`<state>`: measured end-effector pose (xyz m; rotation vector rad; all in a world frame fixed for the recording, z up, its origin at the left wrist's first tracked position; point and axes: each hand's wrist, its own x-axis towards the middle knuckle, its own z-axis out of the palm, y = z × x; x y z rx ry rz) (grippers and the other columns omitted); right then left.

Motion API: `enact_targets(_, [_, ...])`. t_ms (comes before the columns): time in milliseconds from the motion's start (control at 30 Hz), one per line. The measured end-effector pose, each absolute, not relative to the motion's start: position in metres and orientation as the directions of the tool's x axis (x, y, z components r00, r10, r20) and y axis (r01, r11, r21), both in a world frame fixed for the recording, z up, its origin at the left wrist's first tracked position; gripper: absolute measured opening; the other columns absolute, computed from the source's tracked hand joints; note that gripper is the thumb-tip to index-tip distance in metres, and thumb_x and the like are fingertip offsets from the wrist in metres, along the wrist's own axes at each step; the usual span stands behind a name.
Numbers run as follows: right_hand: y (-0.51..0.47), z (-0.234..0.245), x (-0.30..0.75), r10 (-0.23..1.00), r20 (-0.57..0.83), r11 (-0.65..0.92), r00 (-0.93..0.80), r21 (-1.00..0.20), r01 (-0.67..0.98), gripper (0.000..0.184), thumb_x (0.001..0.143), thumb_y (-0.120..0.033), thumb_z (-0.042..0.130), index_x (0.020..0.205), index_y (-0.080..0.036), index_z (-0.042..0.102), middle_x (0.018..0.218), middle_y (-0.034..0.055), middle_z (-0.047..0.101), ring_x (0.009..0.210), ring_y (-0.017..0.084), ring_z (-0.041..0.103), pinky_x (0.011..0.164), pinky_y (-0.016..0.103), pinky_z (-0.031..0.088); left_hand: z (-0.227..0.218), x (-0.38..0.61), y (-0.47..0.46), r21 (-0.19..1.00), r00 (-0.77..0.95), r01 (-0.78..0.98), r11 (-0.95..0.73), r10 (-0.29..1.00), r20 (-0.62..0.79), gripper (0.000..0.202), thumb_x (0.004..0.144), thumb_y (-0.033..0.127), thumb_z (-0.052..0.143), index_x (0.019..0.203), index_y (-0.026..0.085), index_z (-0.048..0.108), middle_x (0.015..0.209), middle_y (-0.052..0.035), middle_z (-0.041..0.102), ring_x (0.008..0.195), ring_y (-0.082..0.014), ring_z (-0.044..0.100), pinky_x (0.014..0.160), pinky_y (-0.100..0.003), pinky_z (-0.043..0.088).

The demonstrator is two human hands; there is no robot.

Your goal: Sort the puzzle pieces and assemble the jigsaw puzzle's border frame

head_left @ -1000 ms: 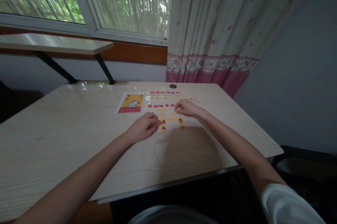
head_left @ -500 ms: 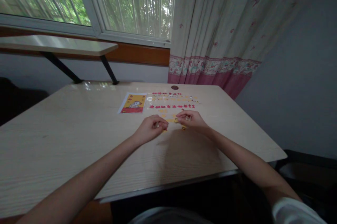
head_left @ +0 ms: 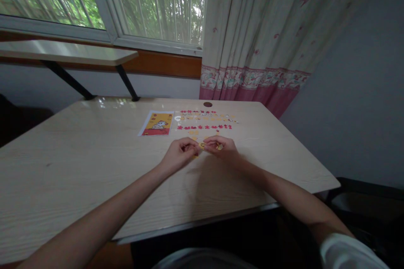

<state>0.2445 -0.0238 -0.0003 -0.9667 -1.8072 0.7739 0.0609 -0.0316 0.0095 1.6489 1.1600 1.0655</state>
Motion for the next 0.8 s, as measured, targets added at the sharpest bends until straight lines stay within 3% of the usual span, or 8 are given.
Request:
enact_targets(233, [-0.024, 0.002, 0.25, 0.586, 0.739, 0.774, -0.332, -0.389, 0.5, 0.022, 0.081, -0.037, 0.058, 0.095, -0.022, 0.066, 0.081, 0.0034, 0.067, 0.076, 0.014, 0.059, 0.073, 0.029, 0.042, 0.011, 0.058, -0.03, 0.982, 0.217, 0.111, -0.152, 0.968, 0.125, 0.013, 0.067, 0.027, 0.06, 0.064, 0.014, 0.062, 0.06, -0.0023, 0.065, 0.057, -0.0135, 0.06, 0.057, -0.025, 0.046])
enact_targets(500, [-0.022, -0.001, 0.252, 0.488, 0.735, 0.777, -0.471, -0.12, 0.618, 0.019, 0.081, -0.04, 0.058, 0.088, -0.025, 0.067, 0.076, 0.0003, 0.067, 0.074, 0.013, 0.055, 0.071, 0.029, 0.032, 0.009, 0.058, -0.029, 0.966, 0.312, 0.188, -0.178, 0.943, 0.113, 0.017, 0.069, 0.028, 0.058, 0.063, 0.014, 0.063, 0.062, -0.0039, 0.065, 0.058, -0.0135, 0.058, 0.058, -0.025, 0.044])
enact_targets(633, [-0.023, -0.001, 0.254, 0.521, 0.707, 0.759, -0.479, -0.126, 0.639, 0.021, 0.081, -0.042, 0.058, 0.086, -0.024, 0.067, 0.077, 0.0014, 0.067, 0.075, 0.014, 0.055, 0.073, 0.03, 0.031, 0.01, 0.048, -0.026, 0.924, 0.362, 0.275, -0.265, 0.919, 0.155, 0.024, 0.076, 0.034, 0.054, 0.079, 0.013, 0.065, 0.073, -0.0063, 0.066, 0.068, -0.0163, 0.06, 0.065, -0.029, 0.046])
enact_targets(800, [-0.031, -0.005, 0.248, 0.671, 0.593, 0.703, -0.444, -0.318, 0.637, 0.021, 0.077, -0.042, 0.062, 0.082, -0.022, 0.067, 0.076, 0.0013, 0.066, 0.076, 0.014, 0.055, 0.072, 0.029, 0.033, 0.005, 0.026, -0.013, 0.606, 0.457, 0.582, -0.542, 0.834, 0.307, 0.031, 0.078, 0.038, 0.054, 0.099, 0.018, 0.065, 0.088, -0.0073, 0.06, 0.084, -0.0209, 0.055, 0.077, -0.037, 0.044])
